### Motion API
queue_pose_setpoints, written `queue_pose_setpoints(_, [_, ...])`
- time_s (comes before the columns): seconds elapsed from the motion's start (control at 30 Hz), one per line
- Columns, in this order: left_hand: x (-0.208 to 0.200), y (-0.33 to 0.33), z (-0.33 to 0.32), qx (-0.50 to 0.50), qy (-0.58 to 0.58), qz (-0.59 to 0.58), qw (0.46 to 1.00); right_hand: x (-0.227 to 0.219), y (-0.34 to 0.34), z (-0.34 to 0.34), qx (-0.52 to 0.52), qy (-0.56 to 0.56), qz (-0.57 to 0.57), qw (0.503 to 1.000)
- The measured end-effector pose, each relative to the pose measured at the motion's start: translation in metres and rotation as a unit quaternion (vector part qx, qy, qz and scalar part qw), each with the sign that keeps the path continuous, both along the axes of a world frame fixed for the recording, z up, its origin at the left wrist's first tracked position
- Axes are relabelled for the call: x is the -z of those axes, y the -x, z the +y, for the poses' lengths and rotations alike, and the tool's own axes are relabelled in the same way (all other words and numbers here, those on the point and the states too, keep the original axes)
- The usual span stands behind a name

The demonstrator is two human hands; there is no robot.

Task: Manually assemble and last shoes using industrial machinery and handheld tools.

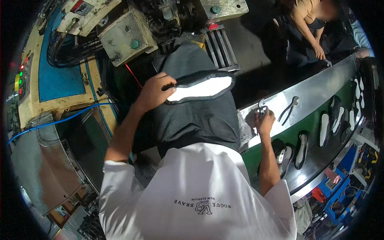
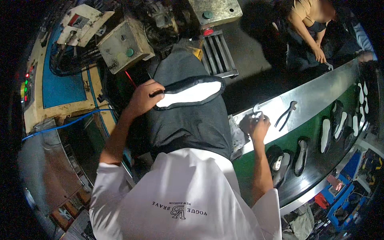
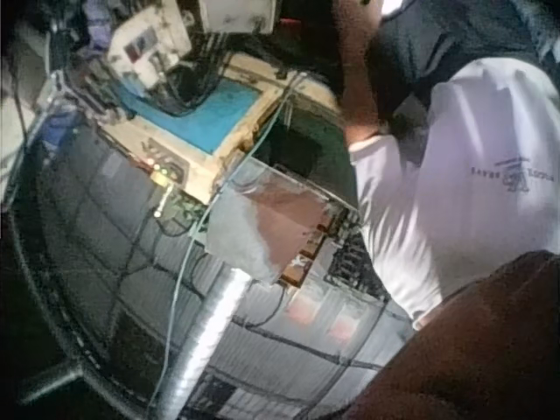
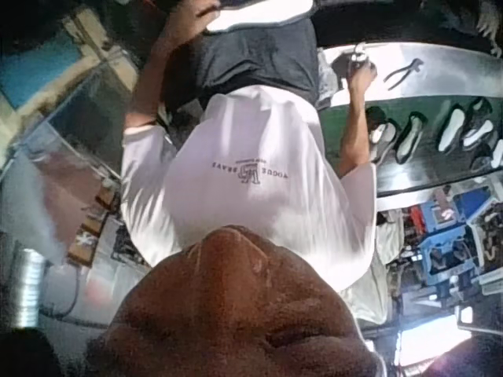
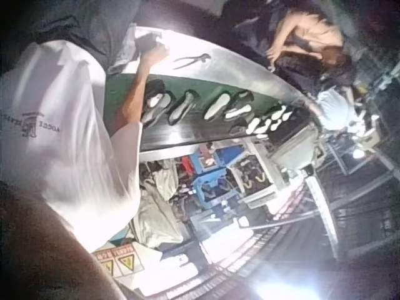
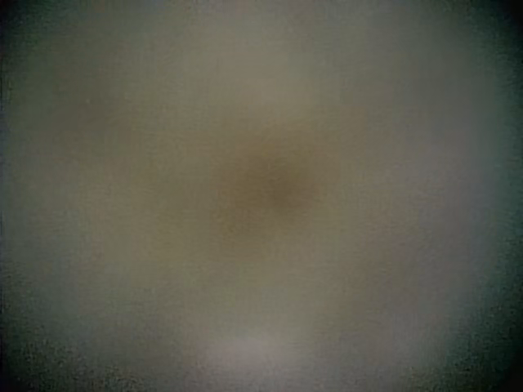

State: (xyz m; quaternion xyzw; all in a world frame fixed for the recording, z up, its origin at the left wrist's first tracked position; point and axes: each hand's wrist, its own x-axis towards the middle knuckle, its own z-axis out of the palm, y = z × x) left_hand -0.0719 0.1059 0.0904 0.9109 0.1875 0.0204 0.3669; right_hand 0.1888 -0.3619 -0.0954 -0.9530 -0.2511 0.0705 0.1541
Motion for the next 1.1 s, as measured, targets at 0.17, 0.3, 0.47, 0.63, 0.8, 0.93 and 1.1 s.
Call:
queue_pose_setpoints(0.17, [0.006, -0.014, 0.012, 0.149, -0.148, 0.016, 0.978, 0.014, 0.032, -0.019, 0.04, 0.02, -0.021, 0.999])
queue_pose_setpoints(0.3, [0.017, -0.023, 0.014, 0.208, -0.238, 0.003, 0.949, 0.024, 0.022, -0.035, 0.179, -0.135, 0.158, 0.962])
queue_pose_setpoints(0.47, [0.027, -0.013, 0.01, 0.159, -0.251, 0.05, 0.954, -0.061, 0.02, -0.003, 0.258, -0.385, 0.482, 0.744])
queue_pose_setpoints(0.63, [0.003, -0.018, 0.013, 0.175, -0.166, -0.068, 0.968, -0.153, 0.042, 0.103, -0.01, -0.189, 0.48, 0.857])
queue_pose_setpoints(0.8, [0.016, -0.024, 0.008, 0.208, -0.244, 0.067, 0.945, -0.192, 0.073, 0.197, -0.247, -0.106, 0.406, 0.873])
queue_pose_setpoints(0.93, [0.024, -0.011, -0.005, 0.097, -0.248, 0.006, 0.964, -0.184, 0.081, 0.213, -0.331, -0.06, 0.338, 0.879])
queue_pose_setpoints(1.1, [0.025, 0.015, -0.044, -0.139, -0.057, -0.069, 0.986, -0.199, 0.079, 0.225, -0.289, -0.034, 0.48, 0.828])
